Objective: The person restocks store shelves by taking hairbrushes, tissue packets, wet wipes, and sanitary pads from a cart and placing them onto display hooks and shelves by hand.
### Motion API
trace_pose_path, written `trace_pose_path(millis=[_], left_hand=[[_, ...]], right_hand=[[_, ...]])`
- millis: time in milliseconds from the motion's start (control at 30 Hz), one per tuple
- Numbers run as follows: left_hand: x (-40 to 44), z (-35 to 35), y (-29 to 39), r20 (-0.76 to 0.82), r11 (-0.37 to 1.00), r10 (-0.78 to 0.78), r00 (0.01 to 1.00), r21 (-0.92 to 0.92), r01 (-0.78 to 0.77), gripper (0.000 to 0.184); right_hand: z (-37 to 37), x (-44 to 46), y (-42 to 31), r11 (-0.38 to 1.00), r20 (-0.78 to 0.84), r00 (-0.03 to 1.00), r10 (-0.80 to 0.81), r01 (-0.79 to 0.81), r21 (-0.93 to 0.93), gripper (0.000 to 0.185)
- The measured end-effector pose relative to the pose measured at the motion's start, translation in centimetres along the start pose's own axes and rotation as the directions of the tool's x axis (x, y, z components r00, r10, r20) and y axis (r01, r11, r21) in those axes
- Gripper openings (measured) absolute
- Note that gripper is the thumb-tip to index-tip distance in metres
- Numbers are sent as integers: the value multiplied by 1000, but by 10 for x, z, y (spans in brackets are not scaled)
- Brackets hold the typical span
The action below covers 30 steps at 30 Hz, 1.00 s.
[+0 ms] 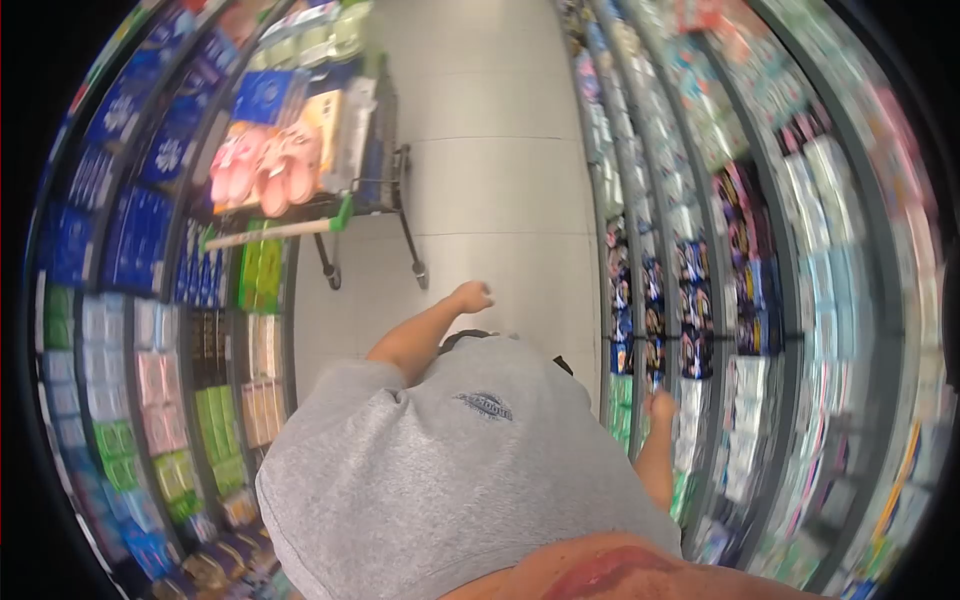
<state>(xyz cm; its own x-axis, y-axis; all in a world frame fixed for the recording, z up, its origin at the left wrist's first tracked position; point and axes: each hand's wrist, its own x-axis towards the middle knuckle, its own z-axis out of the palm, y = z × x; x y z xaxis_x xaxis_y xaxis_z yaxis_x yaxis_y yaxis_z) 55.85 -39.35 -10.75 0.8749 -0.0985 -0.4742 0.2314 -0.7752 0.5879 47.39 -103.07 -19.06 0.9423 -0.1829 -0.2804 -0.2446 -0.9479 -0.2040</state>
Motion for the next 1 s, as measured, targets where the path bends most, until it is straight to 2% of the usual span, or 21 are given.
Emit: trace_pose_path(millis=[33, 67, 100, 167, 267, 333, 400, 433, 467, 500, 567, 600, 667, 733, 800, 833, 867, 900, 933, 967, 1000], left_hand=[[6, -15, 11, -37, 997, 50, 998, -51, -52, 47], [9, -33, 21, -62, 991, 49, 997, -124, -56, 47], [10, -49, 24, -86, 979, 47, 995, -195, -63, 47], [8, -71, 11, -156, 967, -5, 988, -253, -35, 45], [6, -72, -41, -195, 926, -185, 963, -362, 105, 40], [-5, -37, -109, -317, 940, -294, 902, -268, 212, 36], [-40, -15, -158, -229, 897, -438, 869, -176, 406, 33], [-66, -12, -167, -165, 825, -557, 814, -227, 518, 34], [-90, -30, -155, 42, 779, -620, 784, -91, 620, 45], [-101, -18, -174, 112, 760, -646, 755, 0, 650, 46], [-130, 1, -189, 139, 511, -822, 553, -249, 823, 42], [-141, 13, -199, 175, 442, -843, 508, -309, 842, 41], [-128, 11, -190, 203, 362, -865, 460, -382, 850, 40], [-102, -9, -165, 289, 167, -901, 322, -455, 875, 41], [-45, -33, -159, 200, 479, -797, 570, -366, 798, 44], [-10, -65, -141, 113, 503, -811, 574, -366, 783, 49], [29, -80, -142, -89, 599, -784, 615, -369, 711, 50], [64, -123, -116, -272, 646, -753, 599, -483, 592, 51], [95, -195, -81, -165, 574, -771, 615, -599, 559, 53], [117, -242, -57, -298, 610, -746, 596, -666, 430, 56], [145, -254, -75, -570, 779, -600, 562, -575, 248, 54]], right_hand=[[8, 62, -7, 952, -115, 993, -13, 47, 303, 30], [-39, 80, -75, 785, 23, 998, 54, -57, 617, 27], [-108, 86, -169, 519, 161, 980, 120, -200, 831, 26], [-118, 132, -248, 505, 74, 997, 1, -64, 861, 22], [-120, 156, -346, 482, 113, 965, -236, 15, 876, 23], [-89, 169, -378, 515, 218, 918, -332, -17, 857, 19], [-72, 166, -398, 689, 419, 871, -255, -141, 711, 18], [-31, 182, -380, 664, 480, 826, -295, -184, 724, 17], [-15, 191, -369, 766, 617, 755, -221, -257, 589, 19], [-9, 199, -361, 842, 711, 692, -125, -304, 445, 21], [-2, 215, -340, 931, 807, 589, 34, -312, 188, 24], [1, 230, -330, 946, 813, 579, 61, -293, 138, 24], [0, 271, -323, 962, 793, 604, 83, -255, 93, 23], [-5, 322, -331, 959, 748, 660, 75, -254, 129, 23], [-8, 377, -352, 918, 689, 722, 57, -309, 247, 24], [-7, 408, -367, 867, 651, 759, 35, -347, 358, 24], [-6, 440, -388, 797, 602, 799, 6, -367, 480, 24], [-3, 475, -415, 733, 533, 845, -41, -337, 591, 25], [6, 519, -433, 894, 553, 813, -182, -98, 438, 27], [-12, 544, -473, 915, 549, 799, -244, 3, 403, 24], [-34, 562, -524, 905, 542, 792, -281, 32, 424, 22]])
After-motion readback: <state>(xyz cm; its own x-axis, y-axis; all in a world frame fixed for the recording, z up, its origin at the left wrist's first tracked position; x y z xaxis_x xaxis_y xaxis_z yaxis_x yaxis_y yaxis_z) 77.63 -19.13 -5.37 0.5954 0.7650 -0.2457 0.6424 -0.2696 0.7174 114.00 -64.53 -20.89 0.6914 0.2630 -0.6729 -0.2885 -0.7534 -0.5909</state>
